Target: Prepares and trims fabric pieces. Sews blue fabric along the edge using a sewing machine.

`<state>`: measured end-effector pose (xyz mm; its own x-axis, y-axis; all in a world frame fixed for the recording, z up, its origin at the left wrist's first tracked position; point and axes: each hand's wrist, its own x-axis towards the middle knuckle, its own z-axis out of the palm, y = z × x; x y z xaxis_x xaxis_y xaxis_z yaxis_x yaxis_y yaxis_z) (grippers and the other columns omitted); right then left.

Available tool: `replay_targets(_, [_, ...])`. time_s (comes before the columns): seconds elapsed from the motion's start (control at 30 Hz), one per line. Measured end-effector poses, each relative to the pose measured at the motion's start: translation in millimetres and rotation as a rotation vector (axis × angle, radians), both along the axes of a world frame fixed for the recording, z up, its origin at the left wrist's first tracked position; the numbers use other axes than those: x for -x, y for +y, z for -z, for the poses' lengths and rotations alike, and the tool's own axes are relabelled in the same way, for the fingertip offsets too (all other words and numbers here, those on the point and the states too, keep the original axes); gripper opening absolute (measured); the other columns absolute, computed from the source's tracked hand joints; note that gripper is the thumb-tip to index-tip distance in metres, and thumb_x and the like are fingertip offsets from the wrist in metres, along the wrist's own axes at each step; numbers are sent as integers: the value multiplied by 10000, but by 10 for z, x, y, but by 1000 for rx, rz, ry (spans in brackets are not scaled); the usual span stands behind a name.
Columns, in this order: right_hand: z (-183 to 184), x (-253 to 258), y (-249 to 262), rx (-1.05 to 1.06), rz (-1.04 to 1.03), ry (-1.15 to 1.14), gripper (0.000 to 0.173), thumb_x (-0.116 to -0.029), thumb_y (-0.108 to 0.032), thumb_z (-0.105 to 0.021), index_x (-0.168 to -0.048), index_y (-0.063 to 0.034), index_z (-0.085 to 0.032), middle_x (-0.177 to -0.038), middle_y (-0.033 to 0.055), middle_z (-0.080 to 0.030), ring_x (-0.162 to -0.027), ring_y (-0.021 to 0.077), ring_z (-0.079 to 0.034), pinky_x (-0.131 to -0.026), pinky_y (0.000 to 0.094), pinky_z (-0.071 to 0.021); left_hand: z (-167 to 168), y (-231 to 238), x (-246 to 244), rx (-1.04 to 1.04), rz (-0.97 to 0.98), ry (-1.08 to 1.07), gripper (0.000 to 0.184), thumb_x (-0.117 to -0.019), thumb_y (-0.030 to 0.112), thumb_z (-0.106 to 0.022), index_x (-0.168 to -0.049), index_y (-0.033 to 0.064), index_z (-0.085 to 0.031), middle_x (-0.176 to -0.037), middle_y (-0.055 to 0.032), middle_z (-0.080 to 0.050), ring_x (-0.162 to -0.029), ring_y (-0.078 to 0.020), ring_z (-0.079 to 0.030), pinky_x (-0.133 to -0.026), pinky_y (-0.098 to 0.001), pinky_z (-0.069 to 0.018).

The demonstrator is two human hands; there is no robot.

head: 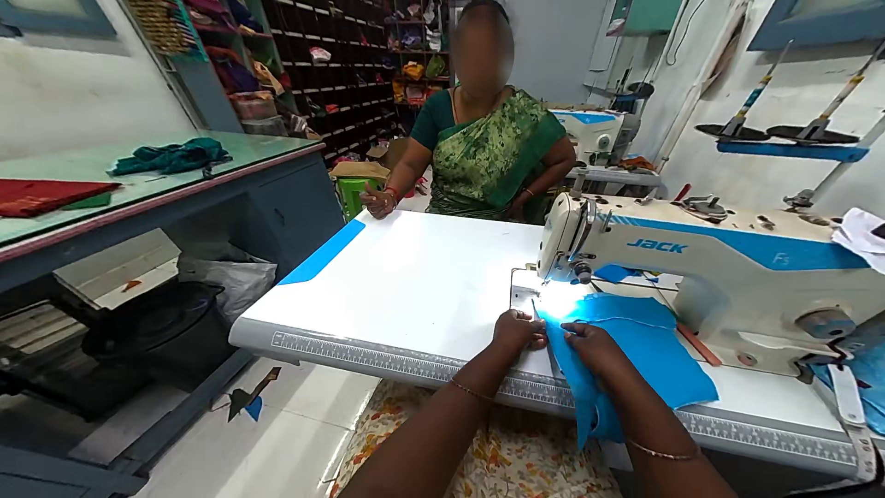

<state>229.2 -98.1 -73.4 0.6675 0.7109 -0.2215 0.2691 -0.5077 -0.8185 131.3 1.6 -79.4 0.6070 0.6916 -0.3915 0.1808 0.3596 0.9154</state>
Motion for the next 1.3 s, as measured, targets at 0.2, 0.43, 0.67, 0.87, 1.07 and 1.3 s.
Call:
replay_targets(0.2, [80, -26, 24, 25, -3, 97, 569, -1094, -101, -453, -1629, -152, -267, -1385, 286, -542, -1152, 387, -582, -931, 540, -470, 19, 46, -54, -47, 26, 33, 383, -995, 95, -675, -1314, -50, -523, -1077, -174, -630, -776, -148, -633, -731, -284, -554])
replay_targets(0.43, [5, 8, 12, 8, -19, 197, 396, -1107, -92, -404, -1488, -69, -508, -1429, 221, -536, -1206, 323, -564, -959, 496, -461, 54, 61, -58, -46, 37, 22, 369, -990, 73, -675, -1305, -45, -523, -1030, -159, -626, -762, -141, -628, -732, -283, -557])
replay_targets(0.67, [20, -24, 8, -11, -58, 257, 348, -1102, -70, -402, -1409, -60, -565, -1163, 164, -634, -926, 197, -617, -794, 364, -511, 39, 43, -42, -66, 41, 30, 381, -990, 76, -676, -1313, -41, -513, -1021, -159, -624, -763, -144, -633, -737, -285, -560])
replay_targets(0.87, [39, -69, 22, 35, -134, 238, 388, -1096, -62, -403, -1462, -86, -530, -1231, 168, -626, -969, 213, -617, -821, 386, -510, 17, 43, -23, -147, 84, 92, 389, -1002, 126, -676, -1327, -36, -535, -1116, -211, -644, -838, -189, -663, -796, -332, -565])
replay_targets(1.07, [12, -32, 2, 84, -210, 82, 377, -1102, -95, -436, -1459, -32, -535, -1432, 179, -563, -1246, 270, -570, -1023, 451, -453, 21, 70, -40, -125, 81, 98, 407, -1005, 137, -673, -1342, -25, -511, -1129, -205, -629, -844, -192, -659, -785, -332, -567])
replay_targets(1.3, [-24, -135, -97, 71, -244, 106, 298, -1076, -60, -492, -1330, -32, -645, -1251, 154, -651, -1037, 193, -620, -890, 384, -500, -118, -4, 20, -125, 80, 142, 489, -967, 99, -716, -1382, -12, -483, -1189, -227, -618, -914, -234, -654, -808, -369, -560])
